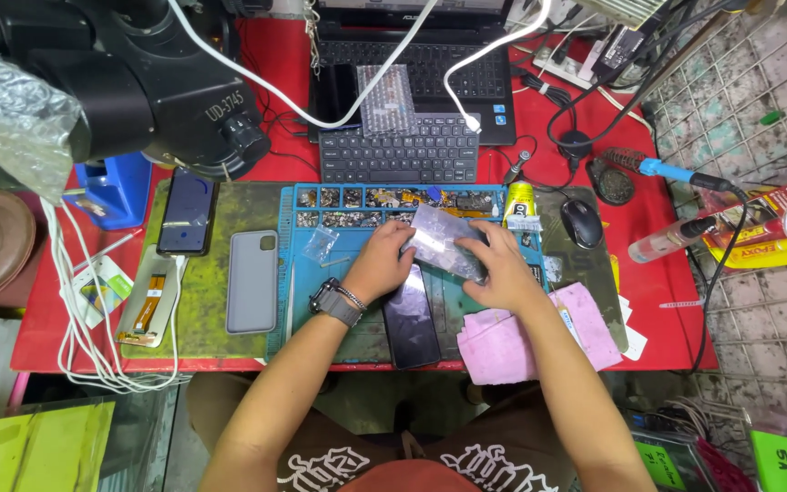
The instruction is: The person works at a cluttered electronics repair station, handling a small circuit board and placing it into a plastic bag. They then retrieve a small component from a shelf and use tweezers to manipulate it on a blue work mat next to a smartphone.
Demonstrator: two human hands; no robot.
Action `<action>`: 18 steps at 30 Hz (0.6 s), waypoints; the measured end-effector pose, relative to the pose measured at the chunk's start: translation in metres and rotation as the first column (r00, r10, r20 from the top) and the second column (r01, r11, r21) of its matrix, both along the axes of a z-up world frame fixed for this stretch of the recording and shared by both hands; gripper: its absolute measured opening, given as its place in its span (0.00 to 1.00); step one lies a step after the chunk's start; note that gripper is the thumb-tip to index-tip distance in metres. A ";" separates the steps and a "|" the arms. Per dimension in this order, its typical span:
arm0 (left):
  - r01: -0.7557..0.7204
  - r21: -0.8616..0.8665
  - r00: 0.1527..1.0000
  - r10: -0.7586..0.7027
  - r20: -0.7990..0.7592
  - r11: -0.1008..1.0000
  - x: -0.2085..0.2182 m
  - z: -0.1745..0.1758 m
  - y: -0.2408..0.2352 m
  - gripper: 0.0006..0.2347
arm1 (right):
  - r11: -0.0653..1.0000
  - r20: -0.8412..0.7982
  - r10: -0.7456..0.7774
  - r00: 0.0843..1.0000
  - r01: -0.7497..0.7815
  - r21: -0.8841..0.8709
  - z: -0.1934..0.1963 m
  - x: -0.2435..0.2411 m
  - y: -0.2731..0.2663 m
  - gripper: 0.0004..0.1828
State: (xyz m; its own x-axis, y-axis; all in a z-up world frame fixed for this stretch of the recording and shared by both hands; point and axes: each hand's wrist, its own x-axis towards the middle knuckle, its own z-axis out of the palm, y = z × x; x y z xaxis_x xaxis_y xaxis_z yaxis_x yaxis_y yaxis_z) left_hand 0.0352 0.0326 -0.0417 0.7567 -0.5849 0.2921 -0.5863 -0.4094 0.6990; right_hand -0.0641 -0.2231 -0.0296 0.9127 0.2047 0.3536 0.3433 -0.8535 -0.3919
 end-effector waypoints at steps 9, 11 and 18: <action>-0.006 -0.003 0.999 0.006 -0.048 1.000 -0.004 0.011 -0.003 0.15 | 0.999 -0.014 -0.005 1.000 0.006 0.046 0.003 -0.002 0.000 0.40; 0.001 0.020 0.999 0.000 -0.038 1.000 -0.002 0.006 -0.005 0.15 | 0.999 0.004 -0.005 1.000 0.004 0.034 -0.001 0.000 -0.001 0.40; -0.008 0.050 0.999 0.010 -0.035 0.999 -0.001 -0.002 -0.004 0.16 | 1.000 0.034 0.019 0.999 -0.019 0.009 -0.009 0.005 -0.005 0.39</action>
State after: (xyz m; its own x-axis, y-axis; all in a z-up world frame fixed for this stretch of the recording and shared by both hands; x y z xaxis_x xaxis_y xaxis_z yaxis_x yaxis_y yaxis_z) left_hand 0.0340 0.0284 -0.0433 0.7713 -0.5914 0.2352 -0.5575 -0.4496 0.6978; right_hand -0.0593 -0.2286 -0.0387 0.8963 0.2187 0.3857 0.3725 -0.8433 -0.3875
